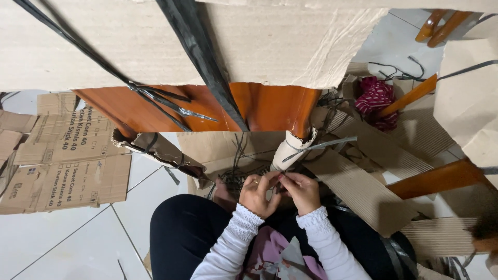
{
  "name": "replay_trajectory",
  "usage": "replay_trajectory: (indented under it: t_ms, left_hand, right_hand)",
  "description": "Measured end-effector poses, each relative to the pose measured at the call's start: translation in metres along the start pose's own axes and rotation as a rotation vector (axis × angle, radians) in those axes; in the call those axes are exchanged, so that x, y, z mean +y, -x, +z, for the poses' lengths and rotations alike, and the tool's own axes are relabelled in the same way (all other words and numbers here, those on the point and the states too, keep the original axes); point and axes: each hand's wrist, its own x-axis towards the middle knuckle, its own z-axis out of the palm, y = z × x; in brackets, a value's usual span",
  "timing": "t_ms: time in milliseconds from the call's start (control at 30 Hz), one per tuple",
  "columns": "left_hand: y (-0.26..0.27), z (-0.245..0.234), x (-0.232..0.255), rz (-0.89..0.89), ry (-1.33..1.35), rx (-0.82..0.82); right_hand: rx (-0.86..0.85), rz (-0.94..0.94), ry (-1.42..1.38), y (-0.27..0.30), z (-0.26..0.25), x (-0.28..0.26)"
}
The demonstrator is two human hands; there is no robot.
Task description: Wrapping a wooden chair leg with cardboard and securing it with plastic ties for protection.
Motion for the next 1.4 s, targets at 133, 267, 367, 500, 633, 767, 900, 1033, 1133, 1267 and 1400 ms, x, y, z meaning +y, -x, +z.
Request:
replay_trajectory:
  t_ms: [133, 267, 367, 500, 633, 767, 900, 1033, 1133, 1267, 1400]
  left_hand:
    - [0.002, 0.003, 0.003, -0.247, 0.207, -0.017]
    - [0.006, 0.016, -0.003, -0.866, 0.739, 0.066]
    - [0.007, 0.022, -0.009, -0.935, 0.778, 0.086]
    - [-0.006, 0.006, -0.004, -0.699, 0.310, -0.036]
    - [-0.008, 0.006, -0.025, -0.291, 0.154, -0.094]
    - [-0.012, 0.008, -0.036, -0.093, 0.021, -0.095]
    - [-0.023, 0.011, -0.050, -0.041, 0.037, -0.186]
    - [-0.035, 0.001, -0.052, 0.033, 0.123, -0.282]
    - [-0.031, 0.003, -0.057, -0.042, 0.196, -0.349]
    - [-0.031, 0.000, -0.054, -0.070, 0.232, -0.371]
    - [-0.027, 0.001, -0.050, -0.070, 0.258, -0.355]
  right_hand:
    - [0.032, 0.052, -0.068, 0.000, 0.006, 0.008]
    - [-0.040, 0.040, -0.312, -0.006, 0.009, 0.025]
    - [-0.091, 0.058, -0.403, -0.016, 0.008, 0.043]
    - [-0.177, 0.062, -0.437, -0.028, 0.001, 0.055]
    - [-0.106, -0.116, -0.232, -0.036, -0.012, 0.054]
    - [-0.044, -0.388, 0.088, -0.037, -0.015, 0.041]
    - [-0.045, -0.428, 0.149, -0.035, -0.016, 0.034]
    - [-0.068, -0.481, 0.143, -0.033, -0.015, 0.032]
    - [-0.075, -0.476, 0.126, -0.032, -0.015, 0.033]
    - [-0.086, -0.472, 0.088, -0.032, -0.014, 0.037]
    - [-0.082, -0.374, 0.065, -0.026, -0.014, 0.034]
